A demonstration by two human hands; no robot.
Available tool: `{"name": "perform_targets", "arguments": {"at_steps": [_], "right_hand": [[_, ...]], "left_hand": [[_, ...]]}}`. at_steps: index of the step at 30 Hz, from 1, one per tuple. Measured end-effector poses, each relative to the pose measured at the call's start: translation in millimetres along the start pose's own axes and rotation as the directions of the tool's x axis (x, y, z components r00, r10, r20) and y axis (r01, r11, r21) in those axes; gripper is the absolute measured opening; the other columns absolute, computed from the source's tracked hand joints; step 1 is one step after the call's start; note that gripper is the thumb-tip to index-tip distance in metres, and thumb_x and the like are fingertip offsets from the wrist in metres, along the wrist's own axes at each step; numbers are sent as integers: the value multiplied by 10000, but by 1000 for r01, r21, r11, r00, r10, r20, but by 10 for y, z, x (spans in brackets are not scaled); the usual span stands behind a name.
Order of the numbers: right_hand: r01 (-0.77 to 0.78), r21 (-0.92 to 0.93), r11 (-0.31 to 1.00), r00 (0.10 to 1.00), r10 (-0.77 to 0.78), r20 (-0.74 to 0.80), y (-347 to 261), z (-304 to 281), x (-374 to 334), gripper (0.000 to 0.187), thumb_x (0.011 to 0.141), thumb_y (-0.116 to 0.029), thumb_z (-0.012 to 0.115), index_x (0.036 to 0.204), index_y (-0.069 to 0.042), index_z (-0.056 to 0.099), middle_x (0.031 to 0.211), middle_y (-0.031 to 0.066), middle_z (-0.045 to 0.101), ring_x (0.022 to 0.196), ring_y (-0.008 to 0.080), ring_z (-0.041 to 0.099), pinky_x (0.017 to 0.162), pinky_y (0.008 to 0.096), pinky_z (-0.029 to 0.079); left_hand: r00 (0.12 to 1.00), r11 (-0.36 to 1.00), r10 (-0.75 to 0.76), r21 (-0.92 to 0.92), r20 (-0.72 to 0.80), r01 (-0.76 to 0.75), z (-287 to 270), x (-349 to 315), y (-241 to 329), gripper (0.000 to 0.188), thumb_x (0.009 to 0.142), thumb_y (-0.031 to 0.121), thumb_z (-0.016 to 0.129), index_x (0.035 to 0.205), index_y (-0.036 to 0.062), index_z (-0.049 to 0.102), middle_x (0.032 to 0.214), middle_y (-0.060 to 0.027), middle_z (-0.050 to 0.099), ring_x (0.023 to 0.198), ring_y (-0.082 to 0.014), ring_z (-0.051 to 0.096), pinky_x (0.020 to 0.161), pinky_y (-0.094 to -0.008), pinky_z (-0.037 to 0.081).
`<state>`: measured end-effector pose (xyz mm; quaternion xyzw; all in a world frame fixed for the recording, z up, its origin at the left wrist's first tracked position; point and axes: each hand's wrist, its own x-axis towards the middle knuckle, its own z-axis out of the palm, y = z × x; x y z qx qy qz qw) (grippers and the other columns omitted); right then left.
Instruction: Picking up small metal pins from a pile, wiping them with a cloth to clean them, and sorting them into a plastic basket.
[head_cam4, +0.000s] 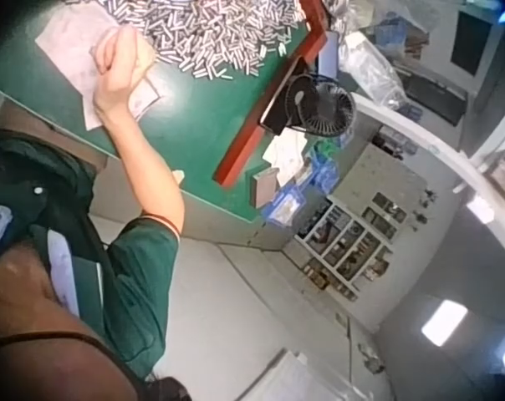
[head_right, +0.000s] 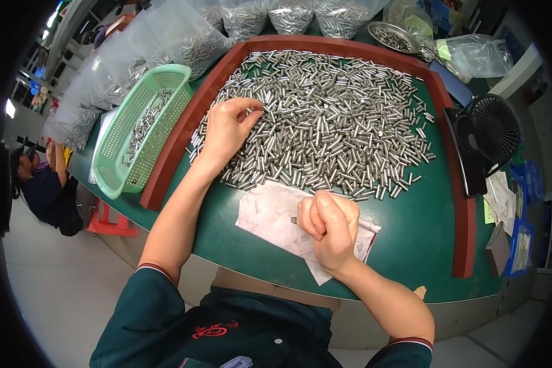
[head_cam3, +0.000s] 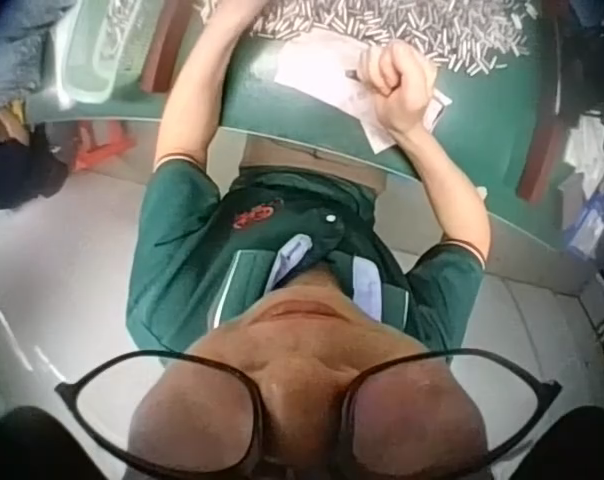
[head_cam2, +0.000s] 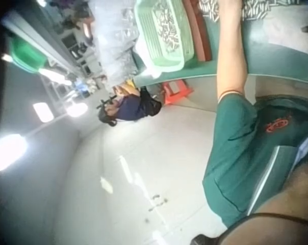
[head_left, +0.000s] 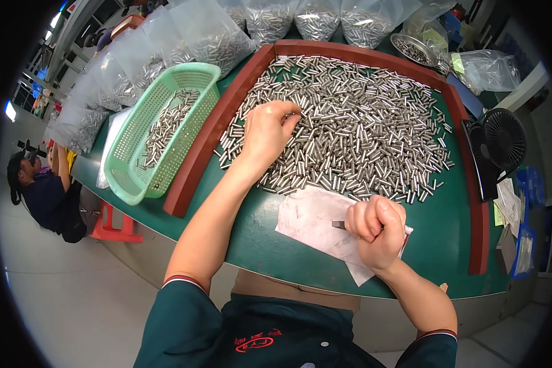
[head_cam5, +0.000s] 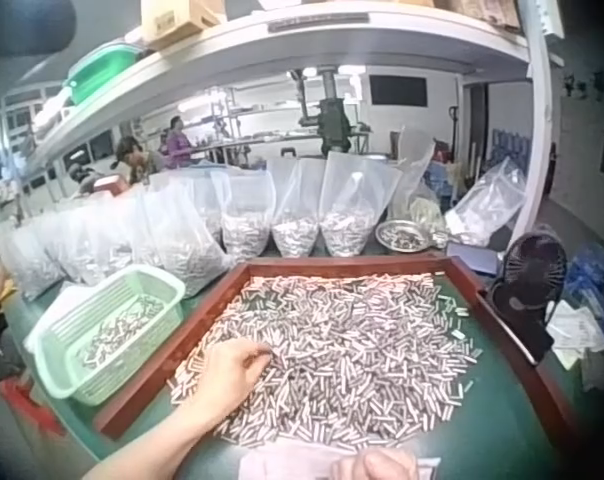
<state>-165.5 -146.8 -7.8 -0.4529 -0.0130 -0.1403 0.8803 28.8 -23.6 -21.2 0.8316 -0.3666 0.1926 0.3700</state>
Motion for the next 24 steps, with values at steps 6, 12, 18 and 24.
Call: {"name": "perform_targets", "arguments": {"at_steps": [6,12,18,24], "right_hand": [[2,-38,999,1000,-2,-4,-6,-5,20,372,850,-184,351,498,-88,279,410,4,278,395,88,209,406,247,199],[3,-23,1000,1000,-3,-1,1,-22,26,369,845,-158,362,497,-71,276,422,10,289,412,84,229,417,237,209],[-13,-14,1000,1000,14,8,-7,-24,-2,369,849,-158,356,499,-74,275,422,6,291,410,82,229,416,236,212],[-16,-3,1000,1000,16,-8,-2,-30,-26,375,854,-168,355,496,-83,281,419,4,288,405,86,233,414,236,216]], "left_hand": [[997,997,68,36,33,-69,44,38,-6,82,692,59,620,761,16,611,642,-115,580,518,-211,535,501,-308,419],[944,808,-312,-491,109,324,-125,108,169,132,764,128,586,767,-2,568,566,44,445,534,-29,399,487,-198,323],[647,-289,-333,-728,686,622,-280,14,217,96,828,129,515,772,53,497,846,-158,581,443,-18,279,394,-154,255],[680,-135,-244,-719,691,682,-280,-81,320,104,842,127,522,909,49,507,772,-50,528,477,-14,290,447,-137,275]]}}
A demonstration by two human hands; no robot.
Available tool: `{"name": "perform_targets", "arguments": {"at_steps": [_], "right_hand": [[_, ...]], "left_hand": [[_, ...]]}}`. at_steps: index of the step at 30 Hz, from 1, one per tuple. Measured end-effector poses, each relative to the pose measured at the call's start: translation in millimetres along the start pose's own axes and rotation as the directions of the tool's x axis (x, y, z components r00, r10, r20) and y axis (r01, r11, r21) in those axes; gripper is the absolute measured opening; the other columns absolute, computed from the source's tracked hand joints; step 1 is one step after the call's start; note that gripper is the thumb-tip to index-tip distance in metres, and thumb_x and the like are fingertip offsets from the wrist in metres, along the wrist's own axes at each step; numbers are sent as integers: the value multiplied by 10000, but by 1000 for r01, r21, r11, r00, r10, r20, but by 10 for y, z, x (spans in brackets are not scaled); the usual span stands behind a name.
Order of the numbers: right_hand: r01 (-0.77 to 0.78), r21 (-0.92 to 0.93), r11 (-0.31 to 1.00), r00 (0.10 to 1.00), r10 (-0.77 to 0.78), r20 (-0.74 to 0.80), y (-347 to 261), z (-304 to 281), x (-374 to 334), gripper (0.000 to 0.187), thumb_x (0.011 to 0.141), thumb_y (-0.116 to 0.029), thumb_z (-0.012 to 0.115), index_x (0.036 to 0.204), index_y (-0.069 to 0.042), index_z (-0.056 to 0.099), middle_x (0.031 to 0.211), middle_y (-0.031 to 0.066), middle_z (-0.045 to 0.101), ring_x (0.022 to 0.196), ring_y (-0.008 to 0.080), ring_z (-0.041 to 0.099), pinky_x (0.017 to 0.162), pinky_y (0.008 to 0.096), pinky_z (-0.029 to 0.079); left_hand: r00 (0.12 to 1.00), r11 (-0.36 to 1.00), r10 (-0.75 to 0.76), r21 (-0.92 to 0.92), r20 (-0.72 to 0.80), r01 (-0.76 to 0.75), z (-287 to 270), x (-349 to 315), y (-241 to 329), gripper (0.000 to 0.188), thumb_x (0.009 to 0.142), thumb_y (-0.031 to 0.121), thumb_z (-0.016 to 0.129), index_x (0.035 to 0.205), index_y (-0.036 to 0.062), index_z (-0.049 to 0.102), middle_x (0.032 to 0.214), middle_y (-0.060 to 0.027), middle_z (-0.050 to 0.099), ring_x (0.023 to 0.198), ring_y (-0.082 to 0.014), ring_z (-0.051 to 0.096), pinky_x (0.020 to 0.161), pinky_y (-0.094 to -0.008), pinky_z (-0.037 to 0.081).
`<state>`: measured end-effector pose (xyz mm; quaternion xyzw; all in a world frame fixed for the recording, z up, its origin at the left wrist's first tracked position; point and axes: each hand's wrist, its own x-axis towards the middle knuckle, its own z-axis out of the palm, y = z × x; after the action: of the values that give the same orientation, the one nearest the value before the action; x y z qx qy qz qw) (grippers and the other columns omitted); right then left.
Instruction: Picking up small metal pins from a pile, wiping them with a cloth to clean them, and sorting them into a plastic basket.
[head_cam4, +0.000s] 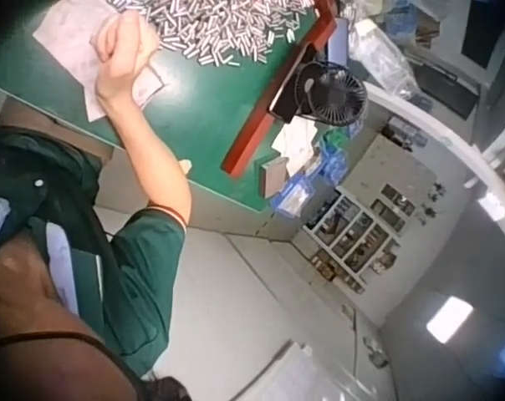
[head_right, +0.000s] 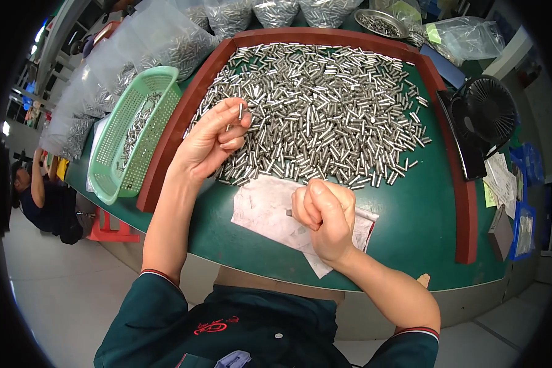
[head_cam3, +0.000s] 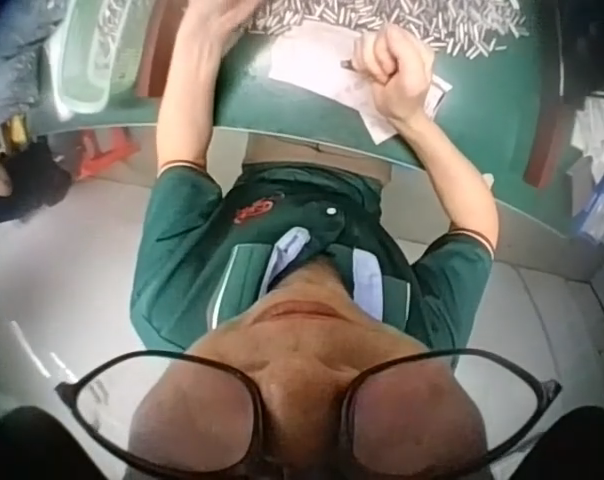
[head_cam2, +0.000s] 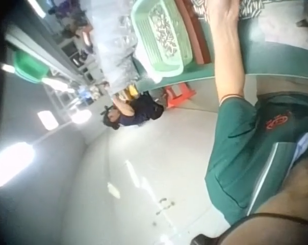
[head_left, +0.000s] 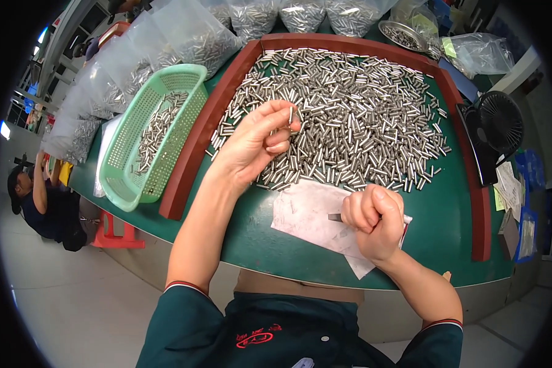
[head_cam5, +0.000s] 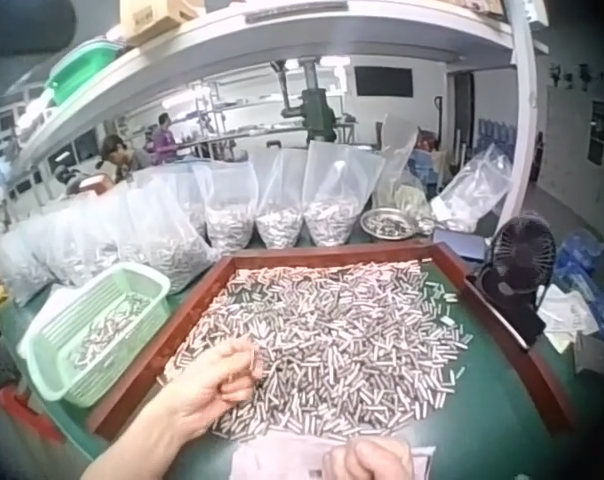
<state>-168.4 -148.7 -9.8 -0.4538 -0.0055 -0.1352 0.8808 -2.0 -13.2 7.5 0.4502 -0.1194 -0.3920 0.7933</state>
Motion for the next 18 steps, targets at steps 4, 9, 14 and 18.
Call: {"name": "perform_targets", "arguments": {"at_steps": [4,9,14,18], "right_hand": [[67,176,982,997,-57,-60,-47,28,54,390,875,-204,313,501,-98,270,414,-7,258,394,98,205,415,254,224],[189,179,966,981,-178,-74,-215,-69,186,399,879,-261,276,508,-117,260,405,-17,234,392,88,172,399,248,187],[118,247,962,987,-87,-135,-135,-55,153,383,870,-239,306,511,-111,258,409,-9,242,388,88,181,386,245,173],[46,214,976,983,-6,-184,-69,-20,165,407,878,-256,264,490,-137,249,390,-25,228,372,92,153,383,242,170]], "left_hand": [[997,787,57,612,59,-81,291,-215,-10,124,808,118,566,883,19,561,717,-22,572,590,-26,448,499,-168,327],[974,198,12,954,226,-224,497,-361,-182,106,742,85,585,781,-10,563,579,-59,530,472,-116,441,453,-271,348],[955,36,-36,956,293,-292,424,-388,-368,106,724,66,589,720,-17,523,584,-139,549,529,-255,557,501,-321,416],[965,25,-52,966,259,-258,455,-391,-369,137,696,49,617,689,-19,498,556,-131,536,502,-249,544,471,-318,399]]}}
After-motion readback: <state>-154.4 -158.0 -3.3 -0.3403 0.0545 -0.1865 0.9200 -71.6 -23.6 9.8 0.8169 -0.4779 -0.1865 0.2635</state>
